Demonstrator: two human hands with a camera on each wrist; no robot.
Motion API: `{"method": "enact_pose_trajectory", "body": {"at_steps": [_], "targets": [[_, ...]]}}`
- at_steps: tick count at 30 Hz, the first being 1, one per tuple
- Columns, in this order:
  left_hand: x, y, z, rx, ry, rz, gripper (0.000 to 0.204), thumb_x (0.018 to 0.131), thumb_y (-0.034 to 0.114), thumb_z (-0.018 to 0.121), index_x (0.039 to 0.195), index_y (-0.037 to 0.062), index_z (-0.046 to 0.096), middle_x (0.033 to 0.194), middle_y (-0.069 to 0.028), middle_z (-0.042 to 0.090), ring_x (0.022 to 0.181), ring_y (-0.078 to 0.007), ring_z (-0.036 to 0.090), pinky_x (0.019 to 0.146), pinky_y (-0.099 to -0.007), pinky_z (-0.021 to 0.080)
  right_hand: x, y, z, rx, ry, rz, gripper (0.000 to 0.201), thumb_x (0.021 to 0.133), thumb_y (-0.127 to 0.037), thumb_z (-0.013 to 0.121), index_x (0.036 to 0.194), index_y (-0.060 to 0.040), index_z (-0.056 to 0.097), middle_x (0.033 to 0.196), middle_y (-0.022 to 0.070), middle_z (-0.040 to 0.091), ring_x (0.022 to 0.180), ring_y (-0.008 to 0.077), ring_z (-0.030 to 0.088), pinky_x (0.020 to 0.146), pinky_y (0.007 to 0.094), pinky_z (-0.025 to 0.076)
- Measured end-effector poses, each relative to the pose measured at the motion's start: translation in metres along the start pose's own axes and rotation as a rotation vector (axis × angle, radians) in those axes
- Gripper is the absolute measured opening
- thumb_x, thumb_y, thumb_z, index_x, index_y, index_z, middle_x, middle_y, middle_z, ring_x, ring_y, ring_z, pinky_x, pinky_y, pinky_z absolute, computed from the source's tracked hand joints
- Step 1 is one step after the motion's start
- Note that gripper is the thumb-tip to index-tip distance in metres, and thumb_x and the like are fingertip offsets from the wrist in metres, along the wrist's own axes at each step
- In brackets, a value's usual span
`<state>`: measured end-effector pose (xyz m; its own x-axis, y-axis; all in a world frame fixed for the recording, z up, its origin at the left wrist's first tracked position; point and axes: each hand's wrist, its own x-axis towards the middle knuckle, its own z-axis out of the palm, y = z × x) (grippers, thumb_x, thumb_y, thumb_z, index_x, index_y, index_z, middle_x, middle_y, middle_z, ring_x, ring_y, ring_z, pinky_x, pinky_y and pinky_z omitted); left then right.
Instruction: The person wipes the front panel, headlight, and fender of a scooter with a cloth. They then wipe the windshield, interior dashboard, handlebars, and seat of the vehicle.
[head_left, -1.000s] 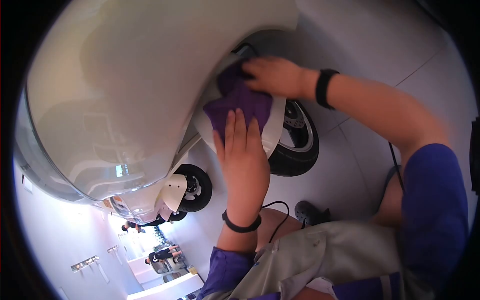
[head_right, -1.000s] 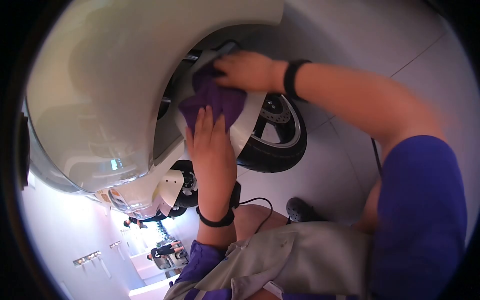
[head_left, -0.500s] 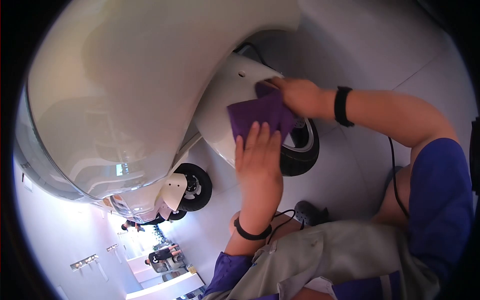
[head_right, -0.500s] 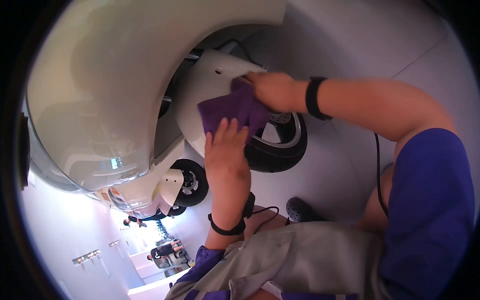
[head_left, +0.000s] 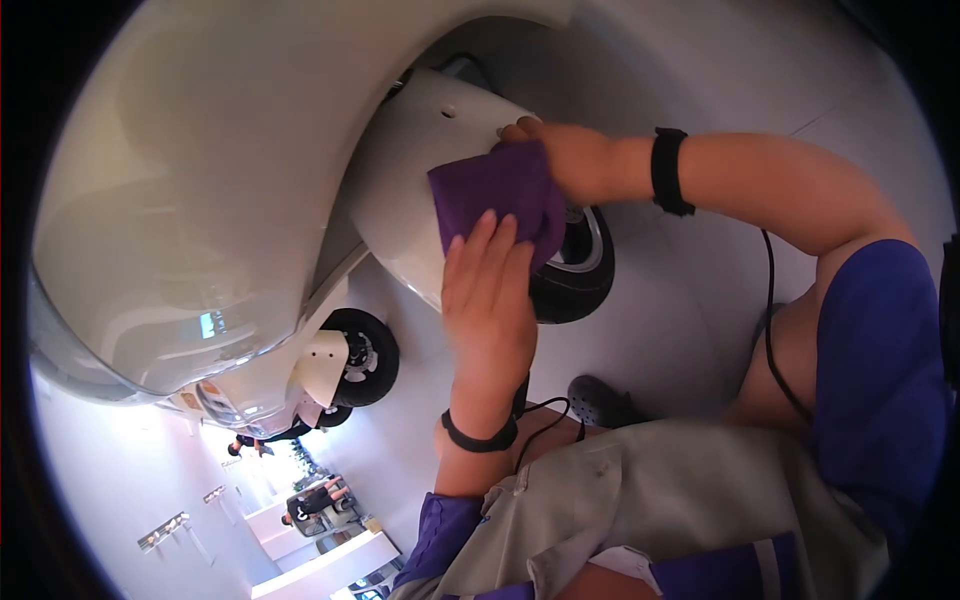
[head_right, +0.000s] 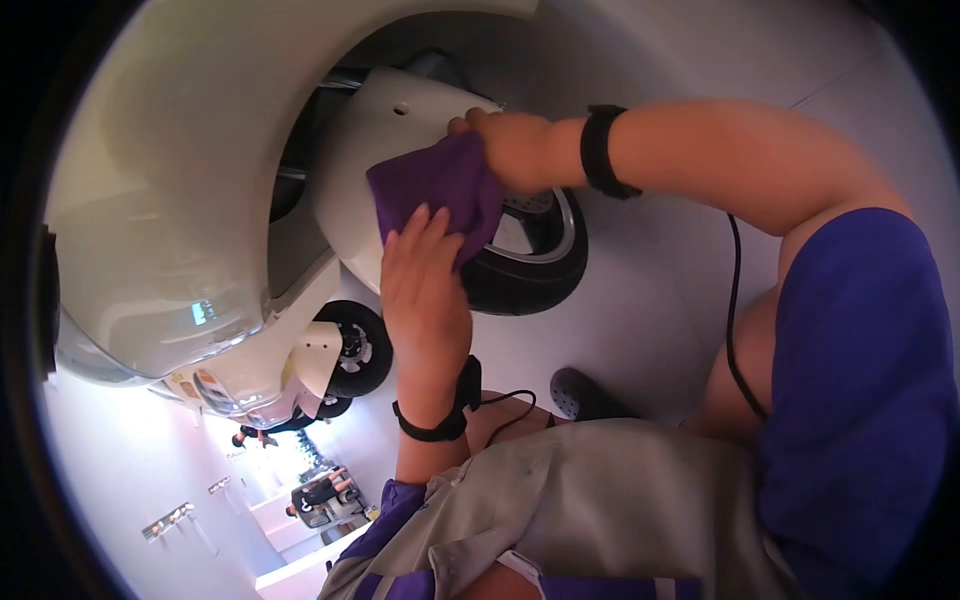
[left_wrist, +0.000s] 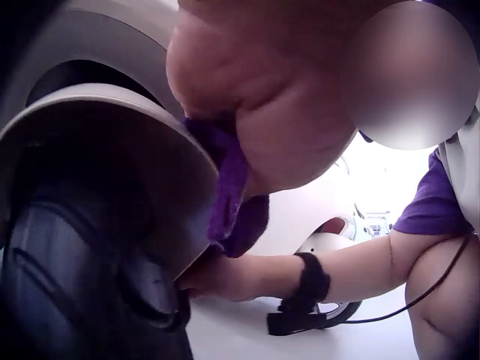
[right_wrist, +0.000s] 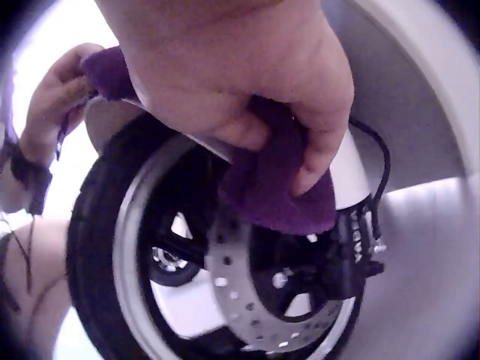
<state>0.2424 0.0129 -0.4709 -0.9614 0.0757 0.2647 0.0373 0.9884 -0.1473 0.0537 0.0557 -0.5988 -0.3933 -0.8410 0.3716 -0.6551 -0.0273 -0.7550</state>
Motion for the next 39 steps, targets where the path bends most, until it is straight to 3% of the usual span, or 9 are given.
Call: {"method": "enact_pose_trajectory", "body": {"at_steps": [4,6,10,13,16,21,25,32,39], "targets": [[-0.023,-0.013,-0.001,-0.05,0.212,-0.149,0.032,0.08,-0.01,0.057,0.11,-0.0022,0.065,0.118,-0.0214,0.066,0.114,-0.0392,0.063,0.099,-0.0461,0.048,-0.008,-0.063,-0.035,0.026,-0.015,-0.113,0.049,0.08,-0.019,0.068,0.125,-0.0068,0.052,0.116,0.0166,0.056,0.103,0.0367,0.061,0.084,0.0425,0.054],[-0.045,-0.023,-0.001,-0.073,0.239,-0.343,0.036,0.079,-0.011,0.06,0.114,-0.0021,0.066,0.114,-0.0194,0.067,0.105,-0.0389,0.065,0.089,-0.0429,0.054,-0.002,-0.091,-0.038,0.035,0.141,-0.384,0.044,0.08,-0.015,0.067,0.122,-0.0064,0.055,0.114,0.0142,0.057,0.1,0.034,0.062,0.082,0.0404,0.055],[-0.053,-0.035,0.002,0.019,0.376,-0.095,0.039,0.071,-0.005,0.071,0.109,0.0005,0.068,0.114,-0.0155,0.067,0.098,-0.0348,0.067,0.079,-0.0415,0.056,-0.007,-0.108,-0.023,-0.038,0.208,-0.566,0.029,0.077,-0.012,0.065,0.105,-0.0047,0.061,0.106,0.0085,0.056,0.095,0.027,0.062,0.077,0.0365,0.055],[-0.073,-0.039,-0.003,-0.014,0.358,-0.086,0.039,0.07,-0.001,0.074,0.108,0.0032,0.068,0.112,-0.0147,0.066,0.097,-0.0369,0.064,0.081,-0.0414,0.055,-0.026,-0.11,-0.014,-0.092,0.092,-0.64,0.03,0.075,-0.013,0.067,0.103,-0.0058,0.061,0.103,0.0084,0.056,0.093,0.0257,0.062,0.073,0.0351,0.054],[-0.077,-0.035,-0.012,-0.302,0.31,-0.29,0.043,0.071,0.003,0.076,0.112,0.0046,0.065,0.112,-0.0141,0.063,0.098,-0.0356,0.06,0.083,-0.0433,0.051,-0.031,-0.118,-0.016,-0.049,0.062,-0.714,0.033,0.073,-0.012,0.068,0.104,-0.0063,0.061,0.099,0.0069,0.056,0.085,0.0243,0.062,0.067,0.0351,0.054],[-0.056,-0.056,-0.016,-0.099,0.195,-0.285,0.032,0.075,0.004,0.066,0.107,0.0027,0.06,0.106,-0.0189,0.058,0.094,-0.0417,0.055,0.079,-0.0464,0.048,-0.008,-0.128,-0.022,-0.139,0.185,-0.528,0.039,0.071,-0.012,0.07,0.109,-0.0093,0.062,0.097,0.0083,0.058,0.074,0.0265,0.064,0.059,0.035,0.053],[-0.057,-0.077,-0.013,-0.255,0.3,-0.463,0.026,0.069,-0.004,0.053,0.095,-0.0005,0.055,0.098,-0.0247,0.053,0.089,-0.046,0.053,0.077,-0.0486,0.046,0.019,-0.112,-0.044,-0.441,0.134,-0.28,0.044,0.072,-0.012,0.069,0.116,-0.0167,0.064,0.094,0.0096,0.058,0.072,0.0293,0.065,0.055,0.037,0.053],[-0.075,-0.05,0.006,-0.371,0.418,-0.239,0.036,0.068,0.01,0.073,0.1,-0.0002,0.059,0.113,-0.023,0.052,0.092,-0.0403,0.056,0.076,-0.0429,0.052,-0.01,-0.136,-0.021,-0.365,-0.005,-0.607,0.042,0.063,-0.01,0.072,0.103,-0.022,0.072,0.09,0.0072,0.053,0.065,0.0234,0.059,0.053,0.0316,0.051],[-0.074,-0.085,0.011,-0.511,0.466,-0.431,0.04,0.077,0.007,0.067,0.116,0.0021,0.059,0.111,-0.0189,0.05,0.088,-0.0347,0.058,0.074,-0.041,0.051,0.03,-0.097,-0.036,-0.3,0.198,-0.43,0.039,0.065,-0.011,0.075,0.103,-0.0174,0.067,0.096,0.0061,0.054,0.072,0.0255,0.061,0.058,0.0352,0.052]]}}
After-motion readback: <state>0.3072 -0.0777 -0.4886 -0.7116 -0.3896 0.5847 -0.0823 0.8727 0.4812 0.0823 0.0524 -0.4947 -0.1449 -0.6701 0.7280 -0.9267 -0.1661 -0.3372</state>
